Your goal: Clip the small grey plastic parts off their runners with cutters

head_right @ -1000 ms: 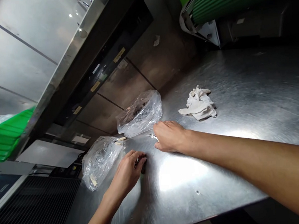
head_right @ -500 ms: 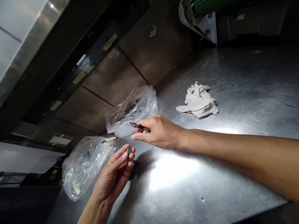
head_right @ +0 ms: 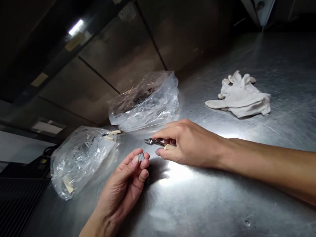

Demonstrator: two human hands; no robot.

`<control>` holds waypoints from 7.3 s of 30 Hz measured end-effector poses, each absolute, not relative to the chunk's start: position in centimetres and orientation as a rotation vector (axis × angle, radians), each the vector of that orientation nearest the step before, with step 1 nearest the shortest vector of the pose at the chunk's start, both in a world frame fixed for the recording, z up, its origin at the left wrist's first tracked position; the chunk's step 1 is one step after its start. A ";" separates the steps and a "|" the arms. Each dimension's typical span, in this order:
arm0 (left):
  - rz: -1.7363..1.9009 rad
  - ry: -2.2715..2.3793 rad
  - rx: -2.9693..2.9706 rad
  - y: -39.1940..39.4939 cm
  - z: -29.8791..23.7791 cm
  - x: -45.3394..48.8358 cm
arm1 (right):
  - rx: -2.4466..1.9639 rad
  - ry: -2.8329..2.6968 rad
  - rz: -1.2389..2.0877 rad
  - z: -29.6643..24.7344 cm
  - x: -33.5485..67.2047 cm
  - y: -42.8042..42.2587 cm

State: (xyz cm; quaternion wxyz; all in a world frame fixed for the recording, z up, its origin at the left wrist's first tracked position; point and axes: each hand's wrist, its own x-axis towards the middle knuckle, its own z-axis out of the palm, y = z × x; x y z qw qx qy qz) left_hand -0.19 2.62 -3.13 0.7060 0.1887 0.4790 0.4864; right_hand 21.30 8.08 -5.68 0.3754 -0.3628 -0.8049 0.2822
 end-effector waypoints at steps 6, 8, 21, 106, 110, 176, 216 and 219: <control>1.066 1.065 0.452 2.3 -3.1 0.2 | -0.904 -2.173 0.501 -6.2 21.4 7.6; 1.059 1.069 0.465 2.2 -3.1 0.3 | -0.921 -2.215 0.430 -6.2 21.5 7.5; 1.001 1.119 0.583 1.8 -3.8 0.7 | -0.900 -2.385 0.099 -6.3 21.3 6.8; 1.016 1.069 0.566 2.0 -3.6 0.7 | -1.101 -2.329 0.124 -5.6 21.7 7.4; 1.022 1.067 0.587 1.9 -3.6 0.8 | -1.019 -2.299 0.097 -5.7 21.5 7.1; 1.025 1.087 0.572 1.8 -3.8 1.0 | -0.893 -2.384 -0.285 -6.5 20.6 5.2; 0.997 1.064 0.639 1.8 -3.5 1.0 | -0.945 -2.327 -0.115 -6.2 20.2 5.3; 0.983 1.055 0.636 1.8 -3.5 0.9 | -0.934 -2.325 -0.103 -6.1 20.1 5.3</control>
